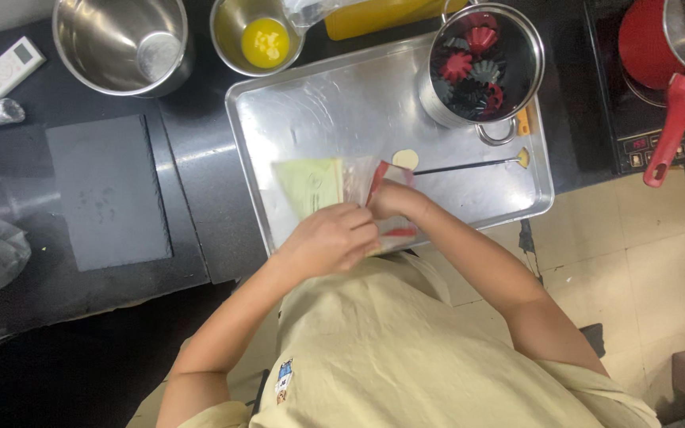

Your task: The person carries a large bowl of butter chunks to a work counter, rinses a saucepan at the sink, and sets the bowl of butter on an induction cooktop, pressing its controls to melt the butter. The person then repositions a metal baking tray and shapes small dough pieces by hand, folding and pressing them on the tray.

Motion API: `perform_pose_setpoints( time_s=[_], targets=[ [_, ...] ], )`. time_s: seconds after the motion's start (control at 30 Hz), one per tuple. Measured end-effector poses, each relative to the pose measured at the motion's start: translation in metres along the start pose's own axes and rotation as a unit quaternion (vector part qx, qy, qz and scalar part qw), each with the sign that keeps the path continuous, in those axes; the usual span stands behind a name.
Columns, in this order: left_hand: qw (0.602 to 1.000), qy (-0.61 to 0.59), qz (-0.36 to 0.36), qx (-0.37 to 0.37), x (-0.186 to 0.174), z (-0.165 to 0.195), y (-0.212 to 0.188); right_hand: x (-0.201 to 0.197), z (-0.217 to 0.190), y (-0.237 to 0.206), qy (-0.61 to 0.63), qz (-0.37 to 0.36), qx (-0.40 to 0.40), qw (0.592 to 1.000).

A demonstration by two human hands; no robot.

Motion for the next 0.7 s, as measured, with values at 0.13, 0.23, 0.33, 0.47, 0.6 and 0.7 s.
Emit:
perform_pose_setpoints(
  time_s=[0.13,0.23,0.33,0.47,0.6,0.7],
  targets=[
    [0.999,0.037,-0.023,-0.016,-0.002,0.009,0.002,0.024,-0.01,0.002,-0.072,-0.05,-0.041,0.995],
    [0.995,0.094,-0.002,-0.042,-0.02,0.002,0.001,-0.002,-0.046,-0.009,-0.1,-0.023,0.029,0.994],
    [0.981,0.147,0.053,-0.112,-0.051,-0.015,-0.004,-0.07,-0.124,-0.04,0.011,0.133,-0.141,0.981],
    [0.944,0.229,0.127,-0.2,-0.097,-0.039,-0.028,-0.148,-0.155,-0.093,0.082,0.348,-0.205,0.911],
    [0.902,0.277,0.147,-0.298,-0.132,-0.083,-0.07,-0.167,-0.085,-0.092,0.061,0.398,-0.026,0.915],
    [0.857,0.327,0.147,-0.369,-0.145,-0.128,-0.099,-0.149,-0.021,-0.083,-0.111,0.336,0.068,0.933]
  ],
)
Point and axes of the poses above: each hand's wrist, its own y-axis towards the middle knuckle, its own x-axis out of the palm, z = x × y, the point moved 7 cm from there along y, towards the middle knuckle, and after that the axes turned 5 degrees about z, right-handed, at the moved point
